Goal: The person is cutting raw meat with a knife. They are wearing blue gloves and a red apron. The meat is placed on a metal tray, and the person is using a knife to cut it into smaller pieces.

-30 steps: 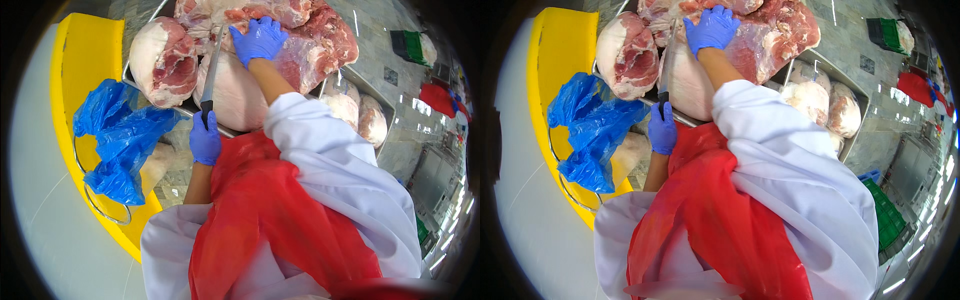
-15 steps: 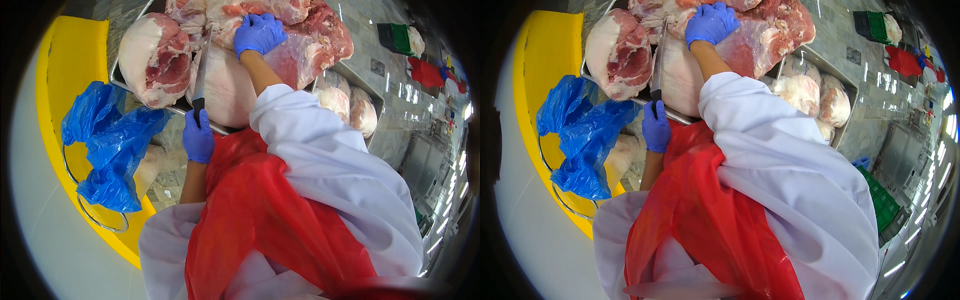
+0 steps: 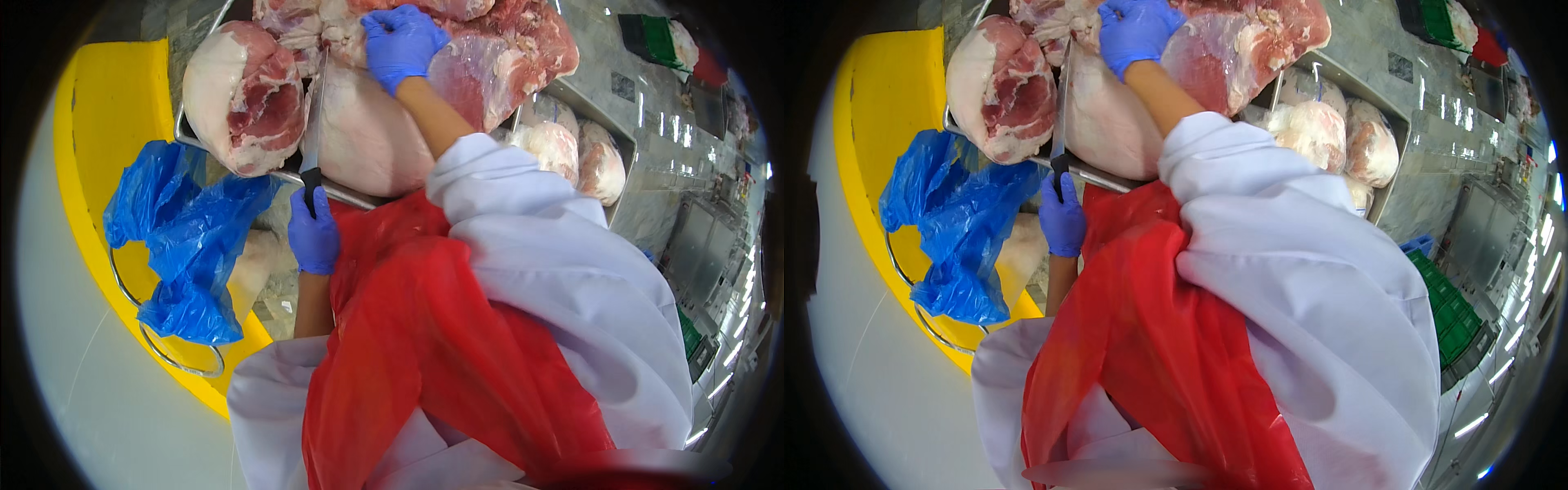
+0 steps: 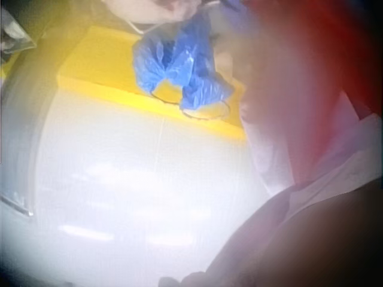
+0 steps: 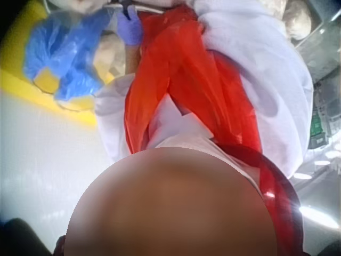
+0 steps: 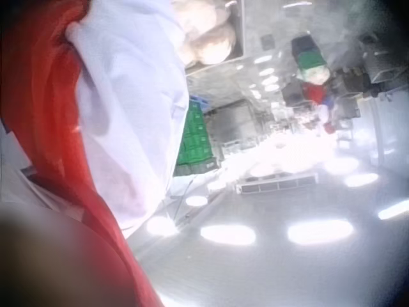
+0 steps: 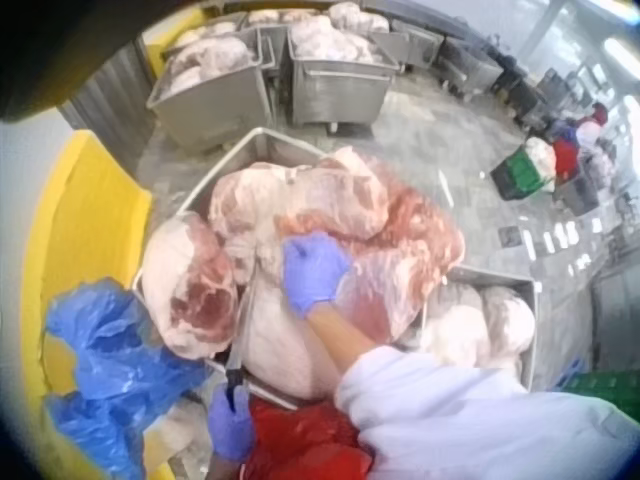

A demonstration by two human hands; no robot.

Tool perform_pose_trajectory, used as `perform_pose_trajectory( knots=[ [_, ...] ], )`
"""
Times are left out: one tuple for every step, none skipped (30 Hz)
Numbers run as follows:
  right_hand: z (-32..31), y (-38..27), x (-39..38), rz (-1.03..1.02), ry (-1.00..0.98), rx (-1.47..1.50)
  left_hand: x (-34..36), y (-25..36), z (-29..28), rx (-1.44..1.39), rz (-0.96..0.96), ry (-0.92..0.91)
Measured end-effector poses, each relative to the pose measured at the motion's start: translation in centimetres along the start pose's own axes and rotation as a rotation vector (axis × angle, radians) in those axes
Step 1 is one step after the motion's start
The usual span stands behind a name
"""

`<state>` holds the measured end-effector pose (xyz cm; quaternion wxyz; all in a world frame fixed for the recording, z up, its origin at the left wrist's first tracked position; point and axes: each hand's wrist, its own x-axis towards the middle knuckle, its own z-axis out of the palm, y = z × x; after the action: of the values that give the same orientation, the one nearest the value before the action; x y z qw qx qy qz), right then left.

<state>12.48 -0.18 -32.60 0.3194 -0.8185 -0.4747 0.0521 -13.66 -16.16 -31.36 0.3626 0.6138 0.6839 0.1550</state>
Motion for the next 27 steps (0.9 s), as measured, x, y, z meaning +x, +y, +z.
perform_pose_trajectory(
  knots=[
    [-1.4, 0.9, -0.3, -0.022, -0.055, 0.066, -0.2, 0.2, -0.5, 0.018, 0.022, 0.005],
    [-2.6, 1.8, -0.5, -0.069, 0.007, 0.142, -0.4, 0.6, -0.9, 0.044, 0.030, -0.013],
    [-3.7, 2.8, -0.3, -0.120, 0.073, 0.219, -0.5, 1.0, -1.5, 0.068, 0.041, -0.025],
    [-5.0, 3.8, -0.2, -0.032, 0.039, 0.330, -0.6, 1.5, -2.0, 0.082, 0.069, -0.026],
    [-6.1, 4.8, 0.1, 0.055, 0.008, 0.441, -0.6, 2.2, -2.6, 0.100, 0.101, -0.035],
    [-7.2, 5.5, 0.4, 0.026, 0.007, 0.395, -0.6, 2.8, -3.2, 0.106, 0.148, -0.037],
    [-8.4, 6.2, 0.5, -0.004, 0.008, 0.348, -0.5, 3.5, -3.8, 0.096, 0.219, -0.034],
    [-9.4, 6.7, 0.6, -0.033, 0.012, 0.300, -0.3, 4.2, -4.3, 0.120, 0.165, -0.060],
    [-10.2, 6.9, 0.7, 0.000, -0.009, 0.322, -0.1, 4.8, -4.9, 0.128, 0.131, -0.083],
    [-11.0, 7.0, 0.6, 0.035, -0.032, 0.342, 0.0, 5.3, -5.5, 0.117, 0.114, -0.101],
    [-11.6, 7.0, 0.6, 0.070, -0.055, 0.362, 0.2, 5.8, -6.0, 0.194, 0.074, -0.100],
    [-12.1, 7.0, 0.6, 0.050, -0.058, 0.403, 0.3, 6.3, -6.5, 0.212, 0.099, -0.094],
    [-12.6, 7.0, 0.6, 0.032, -0.062, 0.441, 0.4, 6.8, -7.0, 0.231, 0.123, -0.090],
    [-12.9, 7.0, 0.6, 0.015, -0.068, 0.479, 0.4, 7.3, -7.4, 0.246, 0.106, -0.099],
    [-13.2, 7.1, 0.6, -0.010, -0.041, 0.450, 0.4, 7.9, -7.7, 0.255, 0.138, -0.078],
    [-13.4, 7.3, 0.7, -0.032, -0.020, 0.422, 0.3, 8.5, -8.0, 0.265, 0.210, -0.062],
    [-13.5, 7.6, 0.8, -0.052, -0.003, 0.397, 0.4, 9.3, -8.3, 0.276, 0.241, -0.065],
    [-13.7, 7.9, 0.9, -0.091, 0.074, 0.345, 0.6, 10.2, -8.7, 0.290, 0.252, -0.065],
    [-13.9, 8.4, 1.1, -0.135, 0.155, 0.292, 0.7, 11.2, -8.8, 0.302, 0.273, -0.053],
    [-14.1, 8.9, 1.4, -0.187, 0.243, 0.234, 1.3, 12.3, -9.1, 0.362, 0.278, -0.059],
    [-14.6, 9.7, 1.9, -0.232, 0.241, 0.186, 1.8, 13.5, -9.3, 0.418, 0.281, -0.068],
    [-14.9, 10.4, 2.5, -0.220, 0.296, 0.132, 2.2, 14.7, -9.5, 0.458, 0.294, -0.074],
    [-15.3, 11.1, 3.0, -0.206, 0.350, 0.077, 2.6, 15.9, -9.9, 0.504, 0.291, -0.069],
    [-15.7, 11.7, 3.3, -0.191, 0.397, 0.021, 2.8, 17.0, -10.6, 0.504, 0.257, -0.101],
    [-16.1, 12.3, 3.6, -0.049, 0.312, 0.137, 2.6, 18.1, -11.4, 0.523, 0.236, -0.100],
    [-16.3, 12.7, 3.9, -0.108, 0.341, 0.105, 2.4, 19.0, -12.1, 0.523, 0.254, -0.083],
    [-16.5, 13.0, 4.1, -0.164, 0.369, 0.072, 1.9, 19.9, -12.7, 0.533, 0.250, -0.083]
  ],
)
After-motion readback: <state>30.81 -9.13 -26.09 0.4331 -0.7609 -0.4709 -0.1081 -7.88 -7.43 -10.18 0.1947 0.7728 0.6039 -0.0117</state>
